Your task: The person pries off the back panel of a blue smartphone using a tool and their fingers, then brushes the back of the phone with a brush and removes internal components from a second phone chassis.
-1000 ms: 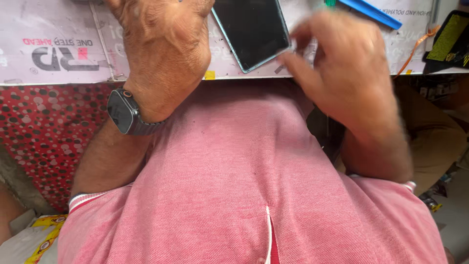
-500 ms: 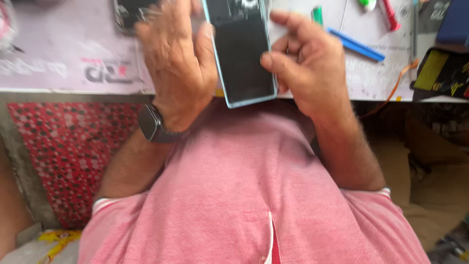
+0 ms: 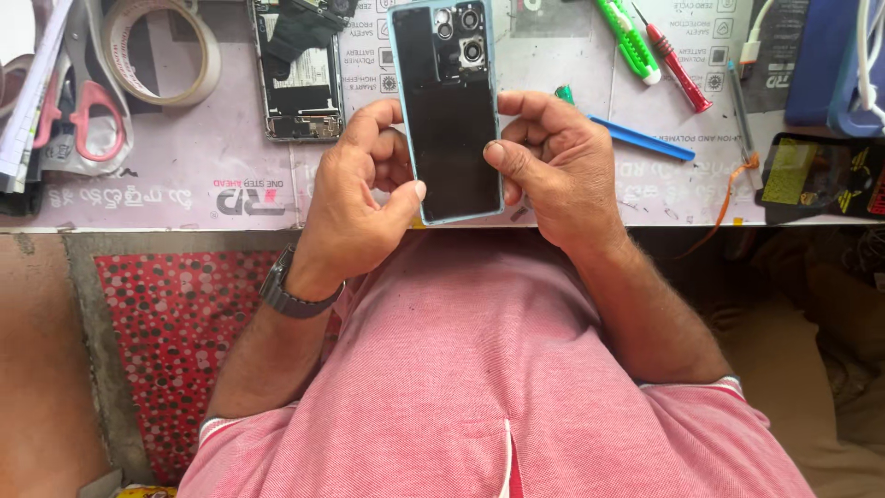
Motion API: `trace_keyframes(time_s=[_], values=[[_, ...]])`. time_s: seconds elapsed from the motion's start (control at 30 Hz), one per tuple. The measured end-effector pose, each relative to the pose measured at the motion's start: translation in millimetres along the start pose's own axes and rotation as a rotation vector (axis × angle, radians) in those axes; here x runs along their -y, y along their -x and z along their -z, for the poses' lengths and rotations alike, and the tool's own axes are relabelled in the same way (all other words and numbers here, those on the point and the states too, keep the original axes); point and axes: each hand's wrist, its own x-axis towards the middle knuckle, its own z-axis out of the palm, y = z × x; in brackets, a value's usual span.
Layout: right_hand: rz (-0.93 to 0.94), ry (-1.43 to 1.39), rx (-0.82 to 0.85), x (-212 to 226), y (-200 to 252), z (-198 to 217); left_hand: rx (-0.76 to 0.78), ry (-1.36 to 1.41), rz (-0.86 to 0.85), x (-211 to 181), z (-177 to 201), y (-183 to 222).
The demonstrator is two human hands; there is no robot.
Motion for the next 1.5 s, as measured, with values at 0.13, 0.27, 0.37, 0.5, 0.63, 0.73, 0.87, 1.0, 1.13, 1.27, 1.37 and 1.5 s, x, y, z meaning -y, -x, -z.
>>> trace_keyframes(time_s=[0.13, 0.27, 0.37, 0.5, 0.63, 0.73, 0.87, 1.0, 1.13, 1.27, 1.37, 1.5], values=[[-0.008, -0.004, 0.046, -3.6, 6.0, 2.1, -0.09, 0.138, 0.056, 8.9, 1.9, -0.3], [0.029, 0.115, 0.096, -7.4, 14.1, 0.1, -0.269, -0.239, -0.069, 19.0, 7.3, -14.5], [0.023, 0.146, 0.163, -9.5, 16.2, -1.9, -0.329, -0.286, -0.121, 16.9, 8.6, -25.3], [-0.03, 0.071, 0.185, -10.4, 15.3, 0.8, -0.323, -0.311, -0.155, 15.5, 12.6, -30.5], [-0.14, -0.006, 0.155, -4.7, 9.0, -2.3, -0.202, -0.114, -0.128, 12.7, 8.8, -22.5], [-0.146, 0.294, 0.105, 6.8, -0.6, -4.7, -0.2, -0.082, -0.055, 9.9, 3.1, -12.5], [0.486, 0.909, 0.01, 31.1, -20.3, -7.5, -0.241, -0.334, -0.102, 7.1, 0.2, -4.3], [0.786, 0.957, 0.203, 50.3, -53.6, -15.7, -0.201, -0.352, -0.193, 1.1, -6.3, -8.2], [0.353, 0.832, 0.326, 48.1, -75.6, -28.9, -0.225, -0.418, -0.242, 2.2, -7.7, -15.6], [-0.029, 0.632, 0.39, 47.2, -74.3, -15.0, -0.184, -0.33, -0.192, 6.7, -12.5, -15.3], [0.436, 1.024, 0.241, 46.8, -58.0, 11.1, -0.173, -0.395, -0.285, 9.6, -17.6, -19.0], [0.554, 1.383, -0.096, 55.4, -39.4, 59.7, -0.183, -0.531, -0.164, 7.4, -12.4, -26.8]])
